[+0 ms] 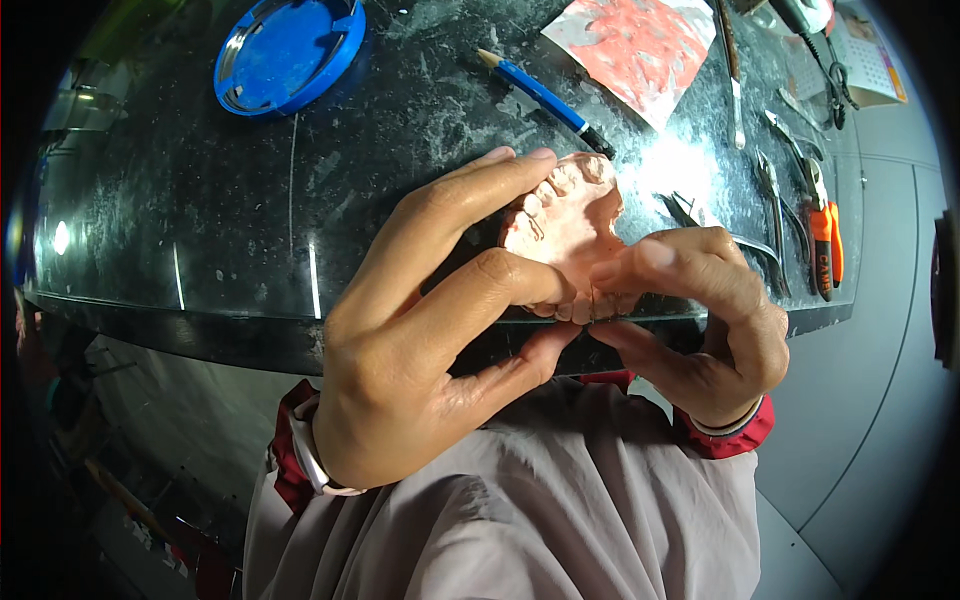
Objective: Fitting and adjusting metal wire clasps onto a dental plaster model.
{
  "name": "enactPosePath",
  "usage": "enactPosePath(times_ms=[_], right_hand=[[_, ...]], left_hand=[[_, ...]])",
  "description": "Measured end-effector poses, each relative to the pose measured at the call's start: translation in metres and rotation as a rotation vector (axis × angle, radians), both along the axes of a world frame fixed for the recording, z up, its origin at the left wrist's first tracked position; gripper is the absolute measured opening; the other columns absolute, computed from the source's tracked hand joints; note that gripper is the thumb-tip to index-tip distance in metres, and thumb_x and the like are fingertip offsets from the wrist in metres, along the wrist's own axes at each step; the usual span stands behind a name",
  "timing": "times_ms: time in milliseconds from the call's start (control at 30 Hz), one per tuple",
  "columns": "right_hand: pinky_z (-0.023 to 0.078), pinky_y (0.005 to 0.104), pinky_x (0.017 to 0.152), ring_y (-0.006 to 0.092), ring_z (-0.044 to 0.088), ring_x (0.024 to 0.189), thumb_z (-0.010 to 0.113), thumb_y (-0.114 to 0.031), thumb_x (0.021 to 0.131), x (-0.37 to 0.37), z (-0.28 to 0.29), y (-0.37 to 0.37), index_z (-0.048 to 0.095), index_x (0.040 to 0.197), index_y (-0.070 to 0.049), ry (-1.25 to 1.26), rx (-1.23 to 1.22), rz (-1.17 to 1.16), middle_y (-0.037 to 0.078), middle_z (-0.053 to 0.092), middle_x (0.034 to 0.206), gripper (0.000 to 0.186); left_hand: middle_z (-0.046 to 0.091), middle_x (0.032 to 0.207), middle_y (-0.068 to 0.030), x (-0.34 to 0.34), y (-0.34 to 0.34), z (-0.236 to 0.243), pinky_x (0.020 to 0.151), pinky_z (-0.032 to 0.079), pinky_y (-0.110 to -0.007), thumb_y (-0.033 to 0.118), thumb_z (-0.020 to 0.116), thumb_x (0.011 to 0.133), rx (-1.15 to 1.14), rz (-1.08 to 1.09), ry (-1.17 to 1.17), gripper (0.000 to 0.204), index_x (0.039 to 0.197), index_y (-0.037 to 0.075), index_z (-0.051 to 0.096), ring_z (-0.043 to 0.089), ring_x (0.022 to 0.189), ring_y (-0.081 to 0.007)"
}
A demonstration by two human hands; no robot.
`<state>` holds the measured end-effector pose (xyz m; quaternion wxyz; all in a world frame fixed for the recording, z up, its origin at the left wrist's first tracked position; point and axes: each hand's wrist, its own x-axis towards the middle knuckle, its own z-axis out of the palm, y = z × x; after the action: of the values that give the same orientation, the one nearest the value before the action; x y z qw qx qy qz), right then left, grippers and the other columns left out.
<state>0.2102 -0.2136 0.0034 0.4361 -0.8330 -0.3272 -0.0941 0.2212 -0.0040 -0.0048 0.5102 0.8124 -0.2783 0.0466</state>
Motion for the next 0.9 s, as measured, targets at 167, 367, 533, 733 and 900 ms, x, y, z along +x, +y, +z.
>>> enactPosePath(times_ms=[167,367,533,733,900], right_hand=[[0.048,0.0311,0.069,0.0231,0.064,0.080,0.080,-0.009,0.070,0.004,-0.005,-0.006,0.043,0.125,0.005,-0.008,-0.006,0.059,0.018,0.070,0.089,0.067],[0.048,0.0372,0.084,0.0280,0.065,0.087,0.078,-0.008,0.070,-0.004,0.009,-0.003,0.034,0.135,0.005,-0.097,-0.316,-0.059,0.011,0.072,0.090,0.080],[0.048,0.0431,0.091,0.0289,0.065,0.098,0.079,-0.008,0.067,0.001,0.006,-0.007,0.024,0.141,0.004,-0.231,-0.318,0.016,0.009,0.072,0.095,0.093],[0.055,0.0352,0.080,0.0258,0.065,0.092,0.079,-0.008,0.070,0.011,-0.001,-0.012,0.056,0.117,0.005,-0.136,-0.185,0.051,0.016,0.029,0.142,0.054],[0.057,0.0308,0.076,0.0250,0.064,0.091,0.079,-0.009,0.071,0.014,-0.004,-0.013,0.056,0.118,0.012,-0.153,-0.137,0.080,0.024,0.020,0.151,0.057]], left_hand=[[0.054,0.124,-0.0252,-0.001,-0.002,-0.001,0.095,0.045,-0.041,-0.001,0.078,0.057,0.000,0.007,0.011,0.024,0.076,0.002,0.064,0.055,0.116,-0.0348],[0.053,0.124,-0.0251,-0.002,-0.008,-0.004,0.093,0.047,-0.039,-0.002,0.080,0.057,-0.050,0.016,0.017,0.026,0.077,0.001,0.064,0.058,0.112,-0.0332],[0.051,0.124,-0.0257,-0.002,-0.010,-0.006,0.087,0.051,-0.036,0.001,0.082,0.058,-0.077,0.021,-0.018,0.025,0.075,-0.002,0.064,0.060,0.108,-0.0303],[0.052,0.118,-0.0235,-0.007,-0.016,-0.004,0.080,0.053,-0.032,0.012,0.086,0.059,-0.045,0.098,-0.014,0.029,0.071,-0.002,0.064,0.062,0.096,-0.0249],[0.053,0.114,-0.0229,-0.003,-0.022,-0.009,0.072,0.053,-0.029,0.015,0.084,0.060,-0.001,0.124,-0.192,0.029,0.070,-0.001,0.063,0.062,0.090,-0.0229]])
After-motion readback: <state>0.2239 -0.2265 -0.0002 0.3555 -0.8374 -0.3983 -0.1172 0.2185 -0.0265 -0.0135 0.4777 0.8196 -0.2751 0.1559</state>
